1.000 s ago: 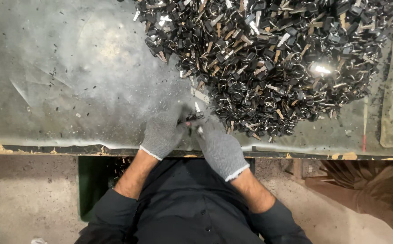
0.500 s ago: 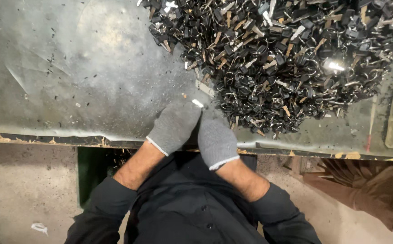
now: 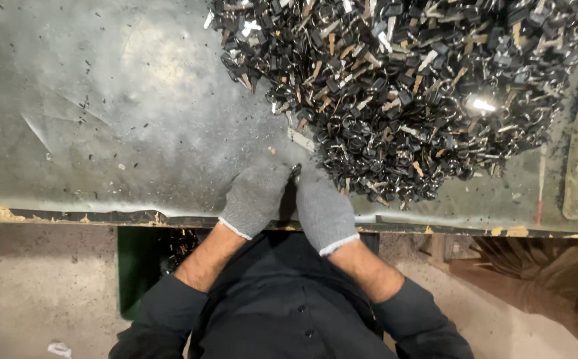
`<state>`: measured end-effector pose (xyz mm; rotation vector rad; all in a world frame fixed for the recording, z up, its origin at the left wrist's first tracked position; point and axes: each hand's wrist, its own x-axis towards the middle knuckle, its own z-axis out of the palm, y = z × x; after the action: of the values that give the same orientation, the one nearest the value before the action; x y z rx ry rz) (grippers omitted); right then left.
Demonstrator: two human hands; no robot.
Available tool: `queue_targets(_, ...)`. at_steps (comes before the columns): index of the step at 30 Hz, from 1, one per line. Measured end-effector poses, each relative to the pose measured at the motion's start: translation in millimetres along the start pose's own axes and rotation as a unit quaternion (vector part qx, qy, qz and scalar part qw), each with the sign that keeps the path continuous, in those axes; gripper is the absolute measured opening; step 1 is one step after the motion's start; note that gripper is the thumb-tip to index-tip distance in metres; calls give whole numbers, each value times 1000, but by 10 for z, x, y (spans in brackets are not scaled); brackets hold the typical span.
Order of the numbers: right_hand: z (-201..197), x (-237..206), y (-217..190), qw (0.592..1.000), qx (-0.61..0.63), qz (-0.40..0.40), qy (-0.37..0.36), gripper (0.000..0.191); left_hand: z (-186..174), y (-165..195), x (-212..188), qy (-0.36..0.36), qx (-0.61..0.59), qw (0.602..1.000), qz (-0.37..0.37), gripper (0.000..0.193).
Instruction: The person, wearing gloves, picks small metal components one at a time from a large pile on a workbench, places acceptable pieces in a growing pile on the left side of the bench, and drops rejected pieces into a green bin below the bench. The sorting continues steadily throughout the episode.
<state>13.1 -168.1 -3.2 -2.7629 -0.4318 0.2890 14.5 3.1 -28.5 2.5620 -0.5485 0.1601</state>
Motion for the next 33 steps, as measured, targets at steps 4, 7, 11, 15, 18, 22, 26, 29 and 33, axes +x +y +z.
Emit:
queue_targets(4,-89,71,96,996,53,15,-70,27,-52,-13,35,56,-98,993,-22,34)
queue_targets(7,-130,42,102,995,-41,-9,-87,15,-98,-15,54,37,-115,991,-61,39)
queue_targets(11,7,-106,-37,990,-117,-58,51,15,-60,5,4,18,-99,994,-38,29)
queue_targets(15,56,-60,-65,992,-105,-47,-44,15,-3,-4,-11,29,-93,995,2,26)
queue_targets(18,-104,124,62,986,-2,-87,-140,28,-9,-9,8,64,-81,995,16,31)
queue_targets(22,-252,178,97,965,185,94,-162,36,-47,44,2,68,-87,991,-80,35)
queue_targets(26,-140,-9,11,995,92,13,-32,29,-49,151,-46,54,-22,996,-75,20)
queue_targets(29,-59,-112,58,996,-2,-1,-87,36,-78,168,-61,85,-51,992,-80,20)
queue_targets(33,-19,-132,93,996,-64,-53,-40,34,-102,147,-42,72,-34,993,-85,18)
